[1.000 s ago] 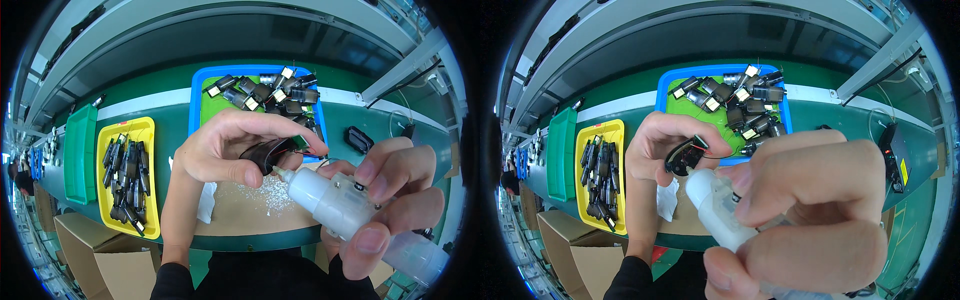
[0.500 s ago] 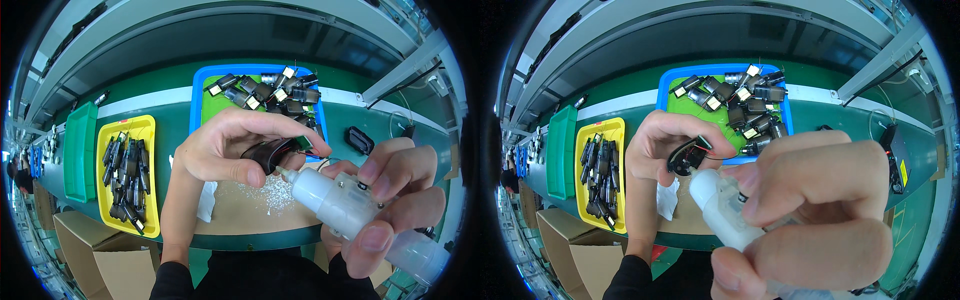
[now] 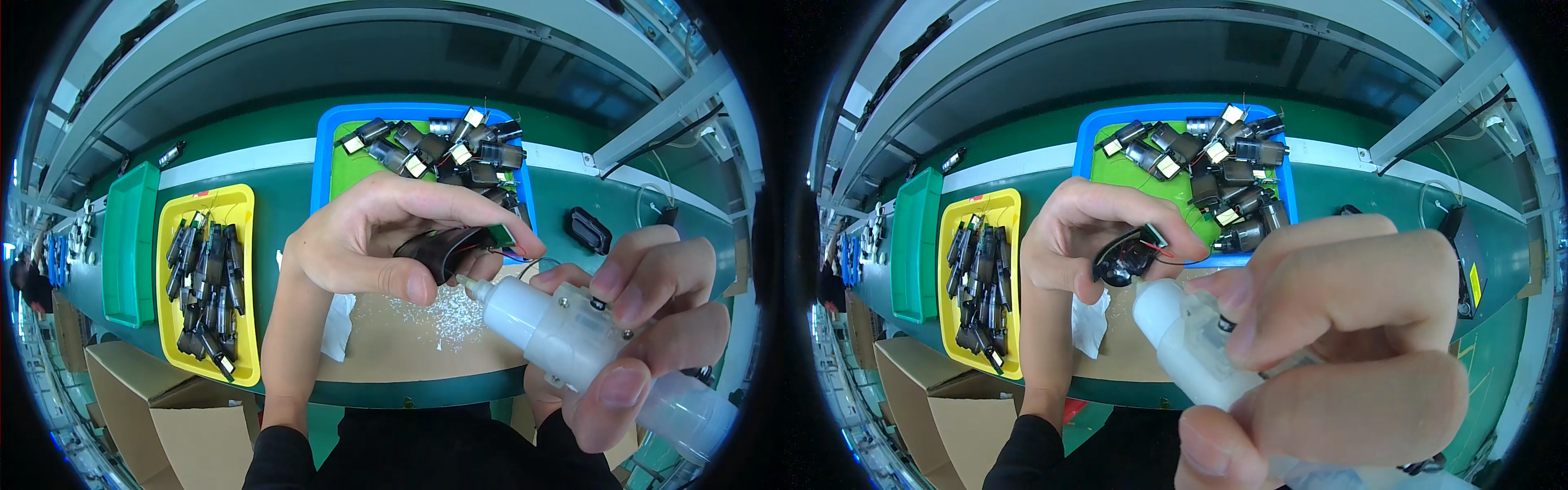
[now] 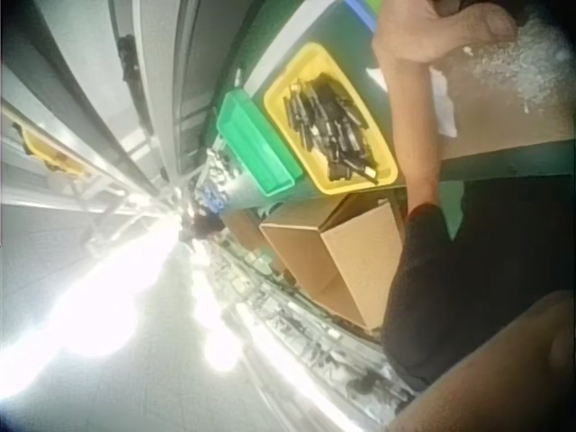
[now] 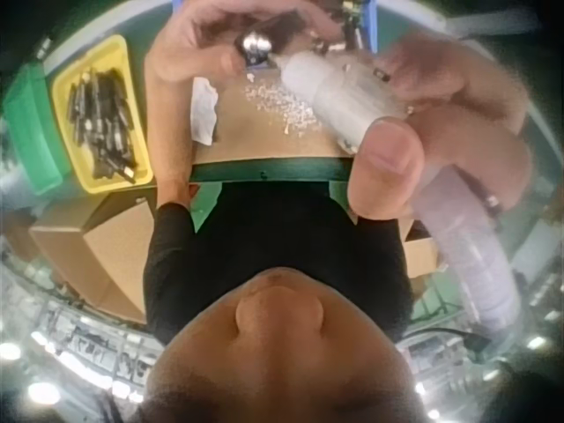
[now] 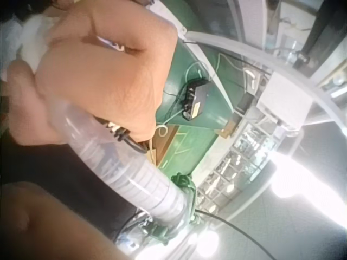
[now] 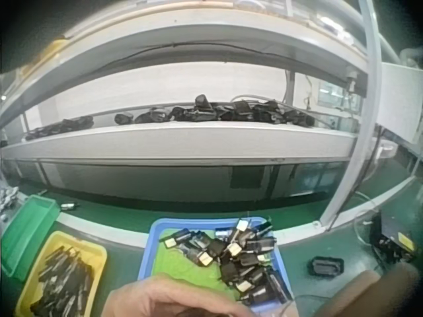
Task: The person repeatedly picks up small black cylindrical electronic components from a blue tray and applies a clear liquid from a syringe-like dispenser into the open end of each component. After application, the person places the treated component into a yellow tray. The process is repeated for multiple units throughout the clip.
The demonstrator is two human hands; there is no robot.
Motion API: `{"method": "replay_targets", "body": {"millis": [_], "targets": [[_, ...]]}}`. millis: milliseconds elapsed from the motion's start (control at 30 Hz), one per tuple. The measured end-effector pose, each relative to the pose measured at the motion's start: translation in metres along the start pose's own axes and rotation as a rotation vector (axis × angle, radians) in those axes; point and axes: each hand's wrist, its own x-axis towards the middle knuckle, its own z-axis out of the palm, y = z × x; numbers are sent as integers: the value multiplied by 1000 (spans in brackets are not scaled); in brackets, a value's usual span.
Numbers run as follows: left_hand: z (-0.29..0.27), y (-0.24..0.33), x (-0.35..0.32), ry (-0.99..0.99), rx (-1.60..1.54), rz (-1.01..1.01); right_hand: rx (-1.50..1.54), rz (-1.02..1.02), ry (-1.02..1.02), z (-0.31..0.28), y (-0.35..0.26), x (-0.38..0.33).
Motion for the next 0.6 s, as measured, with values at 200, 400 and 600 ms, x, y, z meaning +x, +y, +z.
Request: {"method": "replay_targets", "body": {"millis": [200, 400, 600], "targets": [[0, 0, 0, 21, 40, -2, 18, -4, 3, 3, 0, 1], [0, 1, 0, 3, 23, -6, 24, -1, -13, 2, -1, 1], [-4, -3, 1, -34, 5, 25, 16, 20, -28, 1, -2, 1]]}}
